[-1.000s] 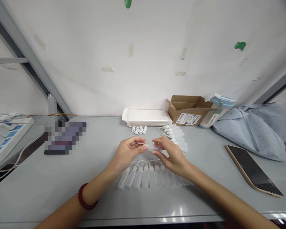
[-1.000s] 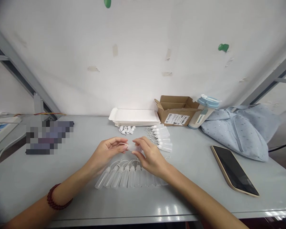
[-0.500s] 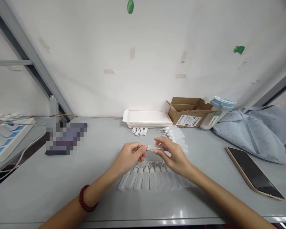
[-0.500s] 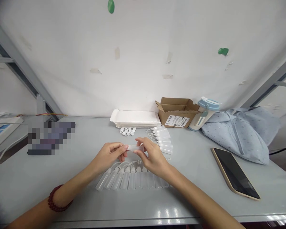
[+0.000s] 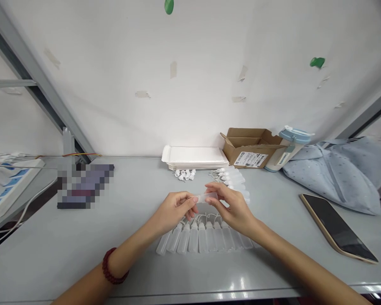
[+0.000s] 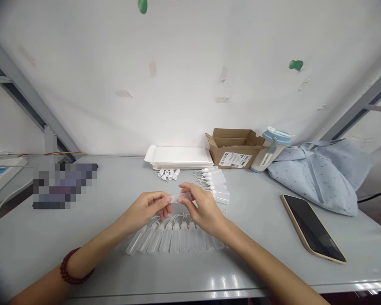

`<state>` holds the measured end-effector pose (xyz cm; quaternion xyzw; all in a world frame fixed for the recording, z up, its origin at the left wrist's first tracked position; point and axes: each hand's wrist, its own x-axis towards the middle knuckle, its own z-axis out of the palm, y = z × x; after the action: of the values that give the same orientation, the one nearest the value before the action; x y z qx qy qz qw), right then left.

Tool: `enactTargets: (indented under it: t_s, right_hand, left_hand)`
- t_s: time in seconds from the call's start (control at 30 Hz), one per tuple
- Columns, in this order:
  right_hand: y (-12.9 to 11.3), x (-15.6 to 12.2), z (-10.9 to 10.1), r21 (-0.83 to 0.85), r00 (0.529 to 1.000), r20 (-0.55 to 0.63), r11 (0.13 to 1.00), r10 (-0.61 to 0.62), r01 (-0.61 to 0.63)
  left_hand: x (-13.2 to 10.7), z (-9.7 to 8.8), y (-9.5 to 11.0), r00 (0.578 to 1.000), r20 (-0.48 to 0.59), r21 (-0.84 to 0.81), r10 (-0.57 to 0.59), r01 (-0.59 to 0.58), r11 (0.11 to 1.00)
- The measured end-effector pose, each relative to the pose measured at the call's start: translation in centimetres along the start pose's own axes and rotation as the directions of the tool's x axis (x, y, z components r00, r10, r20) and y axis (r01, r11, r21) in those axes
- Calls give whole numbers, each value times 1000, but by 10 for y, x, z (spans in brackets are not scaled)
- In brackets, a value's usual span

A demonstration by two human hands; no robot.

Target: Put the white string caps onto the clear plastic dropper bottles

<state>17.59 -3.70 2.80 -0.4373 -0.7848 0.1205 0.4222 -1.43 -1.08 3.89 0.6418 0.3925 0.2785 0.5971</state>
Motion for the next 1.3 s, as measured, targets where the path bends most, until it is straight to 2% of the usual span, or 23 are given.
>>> enactTargets:
  t_s: [0.07,0.2,0.37,0.5,0.57,0.67,0.77,0.87,1.0,1.1,1.17,1.23,1.3]
  right_hand:
    - [-1,-1,0,-12,1000,3,1000,-20,20]
    - [-3,0,-1,-48,998,7,997,-66,66]
    - [-2,2,-3,-106,990,-2,985,-139,138]
    - [3,1,-1,-125,979,45,972,-197,201]
    - [6,1,1,-137,964,49,954,-262,266]
    - [9,0,4,-181,943,28,926,-332,331]
    - [10,0,5,-201,939,34,918,-342,341]
    - [9,0,5,-182,946,59,929,-318,323]
    - [6,0,2,-126,962,63,954,-264,270]
    - [1,1,-3,-46,984,81,986,-156,160]
    - [-3,3,-6,16,989,142,999,-44,42]
    - [-6,5,-9,68,977,208,995,53,-68]
    - [-7,6,-10,102,968,231,987,99,-126]
  left_hand:
    - [0,-1,-1,999,37,-14,-4,5,1000]
    - [1,-3,-3,999,33,-73,34,-31,997]
    - [0,-2,-3,999,-4,-111,45,-45,993]
    - [-1,-2,-2,998,-55,-167,35,-43,985]
    - [0,-3,-2,998,-57,-192,10,-20,981]
    - [1,-5,-3,997,14,-218,-72,74,973]
    - [2,-7,-7,989,85,-242,-122,139,960]
    - [2,-7,-8,992,67,-226,-110,122,967]
    - [-1,-5,-6,1000,17,-58,18,-17,998]
    - [-4,-4,-4,989,-1,111,150,-149,983]
    - [-6,-4,-4,967,-4,237,253,-245,940]
    - [-8,-4,-4,930,2,376,367,-341,862]
    - [-8,-3,-4,896,-10,460,444,-390,798]
